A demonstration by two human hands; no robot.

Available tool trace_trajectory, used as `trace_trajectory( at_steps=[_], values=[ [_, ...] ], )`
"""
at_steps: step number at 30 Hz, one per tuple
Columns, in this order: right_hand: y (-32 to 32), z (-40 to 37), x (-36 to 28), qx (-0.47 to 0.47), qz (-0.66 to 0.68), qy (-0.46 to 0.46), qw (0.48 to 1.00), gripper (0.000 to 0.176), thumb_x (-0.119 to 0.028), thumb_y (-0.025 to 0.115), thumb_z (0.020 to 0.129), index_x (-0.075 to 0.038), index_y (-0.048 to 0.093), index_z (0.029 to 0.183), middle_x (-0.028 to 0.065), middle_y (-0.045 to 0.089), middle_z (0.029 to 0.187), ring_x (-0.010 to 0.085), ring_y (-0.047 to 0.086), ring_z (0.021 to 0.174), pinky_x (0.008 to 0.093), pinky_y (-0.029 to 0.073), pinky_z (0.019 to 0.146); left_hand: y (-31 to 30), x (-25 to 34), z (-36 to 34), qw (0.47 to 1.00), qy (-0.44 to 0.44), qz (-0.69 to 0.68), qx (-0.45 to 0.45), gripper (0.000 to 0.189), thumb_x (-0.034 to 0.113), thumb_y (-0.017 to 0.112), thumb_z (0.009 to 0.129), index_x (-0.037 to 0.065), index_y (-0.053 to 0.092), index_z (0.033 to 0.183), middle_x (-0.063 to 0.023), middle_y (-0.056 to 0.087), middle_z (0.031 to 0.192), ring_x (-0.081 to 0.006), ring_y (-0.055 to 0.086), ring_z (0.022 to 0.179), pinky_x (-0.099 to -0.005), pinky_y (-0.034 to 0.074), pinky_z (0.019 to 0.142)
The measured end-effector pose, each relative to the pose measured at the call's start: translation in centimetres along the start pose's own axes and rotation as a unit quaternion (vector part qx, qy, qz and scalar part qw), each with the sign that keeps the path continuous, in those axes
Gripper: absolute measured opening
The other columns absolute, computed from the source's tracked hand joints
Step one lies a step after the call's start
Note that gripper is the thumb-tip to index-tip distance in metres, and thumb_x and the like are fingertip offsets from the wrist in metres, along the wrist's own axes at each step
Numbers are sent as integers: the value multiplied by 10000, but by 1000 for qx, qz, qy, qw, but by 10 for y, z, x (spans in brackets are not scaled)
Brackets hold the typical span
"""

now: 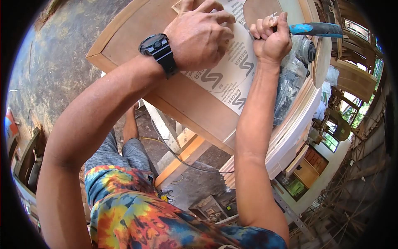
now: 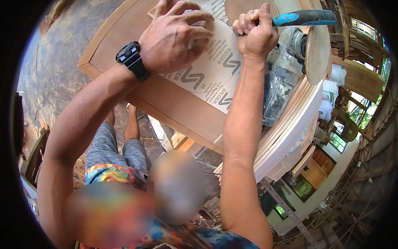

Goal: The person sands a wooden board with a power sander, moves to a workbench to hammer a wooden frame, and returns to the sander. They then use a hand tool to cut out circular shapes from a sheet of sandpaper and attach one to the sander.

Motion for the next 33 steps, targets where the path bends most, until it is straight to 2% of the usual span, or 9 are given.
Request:
trace_trajectory(
  at_steps=[4,6,12,16,18,23,29,31,33],
  values=[
    [0,2,1,-19,-9,7,1000,411,-369,464,1073,-120,418,750,-22,285,586,111,222,510,291,262,516,-1,2,1,1000,0,26,-6,100,219,678,719,194,731,799,-4,665,1042,-259,538,1117,-574,301,1002],
    [4,3,3,-24,-13,11,1000,410,-368,465,1072,-118,417,751,-22,284,586,111,222,511,292,261,515,-4,2,0,999,6,5,36,94,219,678,720,193,730,794,-1,665,1039,-256,538,1104,-564,302,1005],
    [5,3,1,-18,-70,-10,997,389,-355,492,1060,-112,441,761,-21,288,586,110,218,493,292,249,487,-5,-1,1,1000,4,-5,9,90,218,664,732,186,727,788,3,669,1048,-254,539,1079,-549,293,1009],
    [1,0,1,3,-59,6,998,383,-340,488,1062,-116,432,755,-22,293,586,106,217,487,291,246,479,-5,-1,1,999,14,-11,29,91,212,656,737,183,723,792,3,665,1029,-255,541,1075,-543,297,991],
    [1,-2,3,13,-62,9,998,384,-335,481,1064,-118,426,752,-23,293,586,105,215,489,291,245,481,-3,-1,1,1000,16,7,-2,100,213,656,736,186,723,804,5,663,1017,-252,541,1071,-535,303,972],
    [-2,-4,2,21,-49,-2,999,378,-326,468,1068,-120,425,754,-20,294,584,107,213,490,292,248,487,-6,0,0,999,21,8,26,97,217,672,721,181,716,800,2,661,1034,-247,545,1067,-529,304,965],
    [-3,-7,0,27,-59,-6,998,386,-328,466,1070,-119,424,748,-21,292,583,110,217,490,288,254,491,0,-2,0,999,12,31,-7,87,219,676,723,184,711,795,4,657,1041,-244,549,1077,-543,312,958],
    [-6,-9,2,41,-61,-17,997,391,-332,471,1068,-116,424,746,-20,293,582,111,221,489,289,254,489,-5,-1,-1,999,32,6,39,61,216,672,727,184,695,773,0,650,1020,-244,552,1073,-549,317,958],
    [-9,-9,3,54,-64,-27,996,396,-336,475,1067,-113,425,744,-19,293,580,112,225,487,290,254,488,-6,0,0,999,25,12,23,56,216,670,725,183,690,767,0,647,1012,-245,552,1071,-550,316,962]
  ],
)
Point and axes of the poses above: each hand's wrist, its own z-axis towards the middle knuckle, its own y-axis out of the palm, x = y × z, the point moved 7 cm from there along z, towards the middle knuckle
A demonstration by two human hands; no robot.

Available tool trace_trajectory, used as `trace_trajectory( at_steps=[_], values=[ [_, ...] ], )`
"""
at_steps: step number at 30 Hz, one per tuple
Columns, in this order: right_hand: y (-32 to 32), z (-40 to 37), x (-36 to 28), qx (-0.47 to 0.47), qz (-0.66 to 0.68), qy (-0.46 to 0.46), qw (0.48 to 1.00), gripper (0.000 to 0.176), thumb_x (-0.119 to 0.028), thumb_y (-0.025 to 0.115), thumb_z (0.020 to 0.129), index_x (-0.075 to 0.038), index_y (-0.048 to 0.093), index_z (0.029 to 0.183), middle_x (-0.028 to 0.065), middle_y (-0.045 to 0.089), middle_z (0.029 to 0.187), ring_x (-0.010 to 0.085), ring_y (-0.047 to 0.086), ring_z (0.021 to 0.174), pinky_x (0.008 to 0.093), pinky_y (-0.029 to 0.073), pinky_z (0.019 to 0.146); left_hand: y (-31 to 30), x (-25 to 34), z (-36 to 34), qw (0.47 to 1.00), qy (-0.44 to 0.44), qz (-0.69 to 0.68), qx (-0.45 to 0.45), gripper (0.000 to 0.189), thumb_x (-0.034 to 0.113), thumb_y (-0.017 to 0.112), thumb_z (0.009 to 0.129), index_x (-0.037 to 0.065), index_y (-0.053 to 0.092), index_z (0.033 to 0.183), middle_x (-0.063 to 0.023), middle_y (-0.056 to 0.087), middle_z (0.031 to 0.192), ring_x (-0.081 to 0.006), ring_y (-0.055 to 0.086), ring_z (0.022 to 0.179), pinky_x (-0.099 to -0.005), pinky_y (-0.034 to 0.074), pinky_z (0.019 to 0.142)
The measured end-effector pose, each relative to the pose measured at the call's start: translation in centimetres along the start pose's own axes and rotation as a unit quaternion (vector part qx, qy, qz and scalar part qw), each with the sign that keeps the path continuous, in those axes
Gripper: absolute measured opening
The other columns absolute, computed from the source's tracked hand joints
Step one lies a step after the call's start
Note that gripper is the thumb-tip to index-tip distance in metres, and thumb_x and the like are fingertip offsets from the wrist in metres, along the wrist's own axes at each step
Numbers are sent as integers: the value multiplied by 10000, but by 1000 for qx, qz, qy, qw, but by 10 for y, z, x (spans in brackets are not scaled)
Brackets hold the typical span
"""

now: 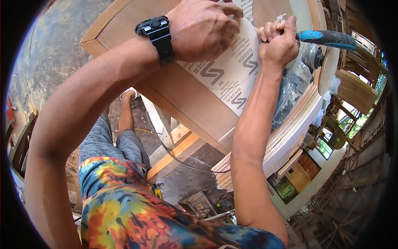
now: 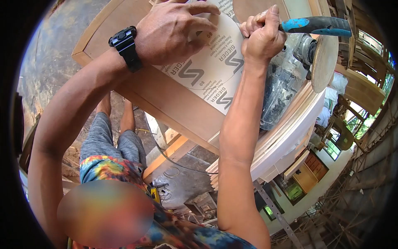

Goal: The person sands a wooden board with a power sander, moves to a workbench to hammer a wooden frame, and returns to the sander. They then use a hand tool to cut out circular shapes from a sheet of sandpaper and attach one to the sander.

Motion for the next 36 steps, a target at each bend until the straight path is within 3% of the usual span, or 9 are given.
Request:
trace_trajectory(
  at_steps=[5,8,13,16,26,36],
  values=[
    [-7,-1,2,-14,56,9,998,443,-340,541,1044,-81,454,695,-1,337,568,107,294,448,290,272,444,2,-3,-1,1000,-11,8,-12,62,221,669,722,183,686,768,4,645,1000,-248,553,1071,-553,316,968],
    [-11,-3,0,33,10,-1,999,440,-328,527,1049,-82,454,693,-4,331,560,105,286,451,292,274,446,5,-1,1,1000,-10,5,-19,62,221,667,719,183,685,764,8,645,992,-249,553,1066,-558,319,964],
    [-12,-5,0,20,21,-13,999,438,-327,517,1053,-79,454,697,-5,330,559,103,280,455,295,275,446,2,0,-1,1000,11,2,21,58,222,655,728,179,687,750,2,651,989,-255,553,1052,-557,334,959],
    [-15,-7,0,21,20,-7,1000,434,-326,517,1053,-78,455,702,-5,328,558,103,277,456,293,275,446,2,0,0,1000,-15,8,-13,56,217,646,732,176,683,740,-2,652,988,-256,551,1063,-553,336,961],
    [-20,-13,1,75,3,-8,997,442,-336,522,1049,-74,440,703,-2,320,543,107,262,447,298,274,437,2,0,-1,1000,-2,1,-1,58,217,647,717,174,682,737,-2,644,986,-257,535,1083,-571,325,961],
    [-20,-20,-3,61,-13,-15,998,473,-357,504,1055,-81,423,680,1,309,536,121,290,463,300,286,450,3,-3,-3,1000,-4,-7,2,87,230,653,702,173,692,755,-5,642,1000,-257,535,1094,-567,311,968]
  ],
)
Point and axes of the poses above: each hand's wrist, its own z-axis towards the middle knuckle, its own y-axis out of the palm, x = y × z, the point moved 7 cm from there along z, towards the middle knuckle
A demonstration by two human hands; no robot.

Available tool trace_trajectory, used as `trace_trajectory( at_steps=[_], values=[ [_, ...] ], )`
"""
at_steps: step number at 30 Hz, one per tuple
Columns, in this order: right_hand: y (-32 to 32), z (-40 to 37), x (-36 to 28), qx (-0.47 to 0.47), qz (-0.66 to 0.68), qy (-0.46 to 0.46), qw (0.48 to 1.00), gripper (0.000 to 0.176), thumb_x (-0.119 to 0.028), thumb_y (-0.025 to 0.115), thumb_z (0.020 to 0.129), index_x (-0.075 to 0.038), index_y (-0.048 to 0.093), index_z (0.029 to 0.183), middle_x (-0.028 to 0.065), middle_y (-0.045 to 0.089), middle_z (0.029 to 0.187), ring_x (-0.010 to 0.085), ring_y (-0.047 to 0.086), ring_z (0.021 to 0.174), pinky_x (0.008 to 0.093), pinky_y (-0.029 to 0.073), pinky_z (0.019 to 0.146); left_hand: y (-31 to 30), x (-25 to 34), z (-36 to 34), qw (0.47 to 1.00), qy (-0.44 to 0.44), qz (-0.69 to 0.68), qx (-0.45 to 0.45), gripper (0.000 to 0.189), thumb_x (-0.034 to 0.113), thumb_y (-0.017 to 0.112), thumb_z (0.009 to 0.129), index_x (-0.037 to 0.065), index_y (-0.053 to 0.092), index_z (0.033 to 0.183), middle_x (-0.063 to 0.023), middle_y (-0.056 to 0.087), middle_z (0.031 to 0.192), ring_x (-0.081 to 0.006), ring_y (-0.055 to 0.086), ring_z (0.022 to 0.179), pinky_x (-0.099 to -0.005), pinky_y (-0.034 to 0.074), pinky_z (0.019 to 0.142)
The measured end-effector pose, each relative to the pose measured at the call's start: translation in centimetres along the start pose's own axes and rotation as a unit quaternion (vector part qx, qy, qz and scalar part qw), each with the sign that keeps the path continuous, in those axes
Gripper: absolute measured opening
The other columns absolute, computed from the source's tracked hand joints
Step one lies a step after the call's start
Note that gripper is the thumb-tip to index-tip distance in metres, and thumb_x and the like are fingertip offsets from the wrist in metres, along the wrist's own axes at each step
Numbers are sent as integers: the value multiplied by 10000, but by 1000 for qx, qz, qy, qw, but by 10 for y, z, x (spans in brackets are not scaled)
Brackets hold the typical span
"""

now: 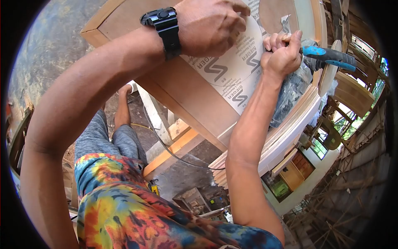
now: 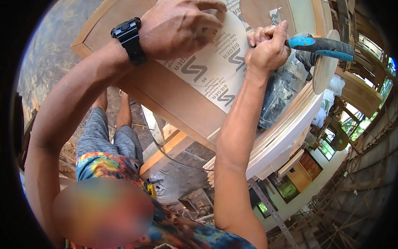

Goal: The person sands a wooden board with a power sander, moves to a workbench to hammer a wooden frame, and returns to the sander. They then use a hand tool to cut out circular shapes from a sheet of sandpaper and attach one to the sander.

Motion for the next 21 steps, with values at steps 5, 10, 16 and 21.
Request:
trace_trajectory(
  at_steps=[5,10,16,21],
  values=[
    [-4,-2,2,22,-8,10,1000,481,-369,486,1060,-88,403,678,0,304,547,122,274,467,301,280,455,1,0,1,1000,2,2,-8,80,226,645,712,170,689,749,-10,645,991,-263,540,1094,-575,310,971],
    [-8,-8,0,41,-18,5,999,471,-359,483,1058,-89,397,681,1,313,548,121,280,466,296,283,455,1,1,1,1000,-2,5,4,76,212,639,713,164,681,754,-19,643,973,-270,553,1075,-583,310,967],
    [-13,-14,1,63,-37,19,997,463,-374,483,1058,-94,411,696,-7,304,569,122,277,493,297,290,478,8,-1,0,1000,-2,16,-5,76,218,639,706,156,674,733,-21,643,956,-270,554,1052,-581,313,955],
    [-14,-15,4,83,-34,20,996,459,-388,476,1062,-97,418,712,-12,292,590,122,276,517,305,291,499,1,2,1,1000,10,15,13,77,228,645,692,159,666,715,-20,640,946,-254,548,1048,-570,315,936]
  ],
)
Point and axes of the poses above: each hand's wrist, its own z-axis towards the middle knuckle, its own y-axis out of the palm, x = y × z, the point moved 7 cm from there along z, towards the middle knuckle
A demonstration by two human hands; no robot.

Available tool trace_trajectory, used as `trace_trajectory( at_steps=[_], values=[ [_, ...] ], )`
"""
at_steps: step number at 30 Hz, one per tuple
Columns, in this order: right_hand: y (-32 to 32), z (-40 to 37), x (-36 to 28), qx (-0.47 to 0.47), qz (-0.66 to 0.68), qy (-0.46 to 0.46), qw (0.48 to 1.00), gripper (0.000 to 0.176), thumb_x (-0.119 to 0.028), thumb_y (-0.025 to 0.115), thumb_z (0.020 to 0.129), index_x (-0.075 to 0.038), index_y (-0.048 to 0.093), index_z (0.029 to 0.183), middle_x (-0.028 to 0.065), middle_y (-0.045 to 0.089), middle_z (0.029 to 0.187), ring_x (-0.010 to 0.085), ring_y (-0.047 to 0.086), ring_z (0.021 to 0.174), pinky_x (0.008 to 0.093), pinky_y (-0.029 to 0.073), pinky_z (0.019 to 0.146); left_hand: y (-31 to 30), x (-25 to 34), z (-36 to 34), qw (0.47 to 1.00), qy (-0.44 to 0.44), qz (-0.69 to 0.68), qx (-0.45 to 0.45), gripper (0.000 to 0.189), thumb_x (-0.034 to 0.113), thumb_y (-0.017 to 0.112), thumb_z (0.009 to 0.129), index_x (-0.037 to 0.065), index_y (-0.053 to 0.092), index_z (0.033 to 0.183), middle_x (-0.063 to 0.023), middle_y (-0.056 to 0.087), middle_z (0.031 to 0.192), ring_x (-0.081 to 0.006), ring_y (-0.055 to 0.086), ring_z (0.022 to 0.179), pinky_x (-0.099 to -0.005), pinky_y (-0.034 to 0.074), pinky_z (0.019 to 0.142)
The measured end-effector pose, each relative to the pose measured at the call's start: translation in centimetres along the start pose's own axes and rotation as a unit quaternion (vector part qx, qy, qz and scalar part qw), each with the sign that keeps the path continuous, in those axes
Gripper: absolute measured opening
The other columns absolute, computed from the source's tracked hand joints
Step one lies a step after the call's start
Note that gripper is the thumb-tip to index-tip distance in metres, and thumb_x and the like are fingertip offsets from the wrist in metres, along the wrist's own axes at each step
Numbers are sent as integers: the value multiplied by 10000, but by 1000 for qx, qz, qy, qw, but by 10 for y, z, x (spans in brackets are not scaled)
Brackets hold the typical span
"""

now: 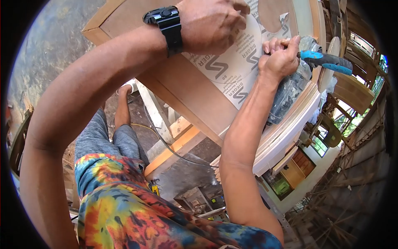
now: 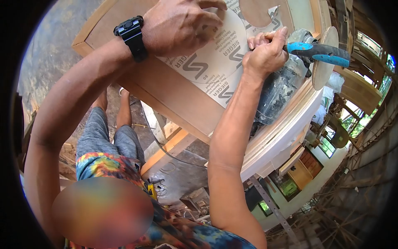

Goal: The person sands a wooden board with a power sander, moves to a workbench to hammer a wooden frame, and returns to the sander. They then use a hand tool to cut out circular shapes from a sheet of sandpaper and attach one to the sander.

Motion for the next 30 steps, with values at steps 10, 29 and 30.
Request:
trace_trajectory(
  at_steps=[10,29,30],
  values=[
    [-10,-12,-4,37,14,-14,999,467,-362,509,1055,-89,409,689,-7,325,562,113,301,478,288,305,457,1,1,-1,1000,-3,-9,-11,89,237,656,663,170,675,717,-18,631,942,-251,543,1004,-556,297,920],
    [-18,-25,-1,114,-8,-3,993,424,-363,469,1071,-100,412,744,-16,302,617,114,314,507,306,304,494,-1,1,0,999,-14,-18,-33,80,201,638,704,143,675,746,-45,633,971,-283,573,1075,-629,317,944],
    [-19,-26,-1,115,-8,-4,993,424,-363,469,1071,-100,412,744,-16,302,617,114,314,507,306,304,494,0,0,0,999,-13,-18,-33,81,201,639,704,143,676,746,-45,634,970,-284,572,1076,-629,317,944]
  ],
)
Point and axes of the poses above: each hand's wrist, its own z-axis towards the middle knuckle, its own y-axis out of the palm, x = y × z, the point moved 7 cm from there along z, towards the middle knuckle
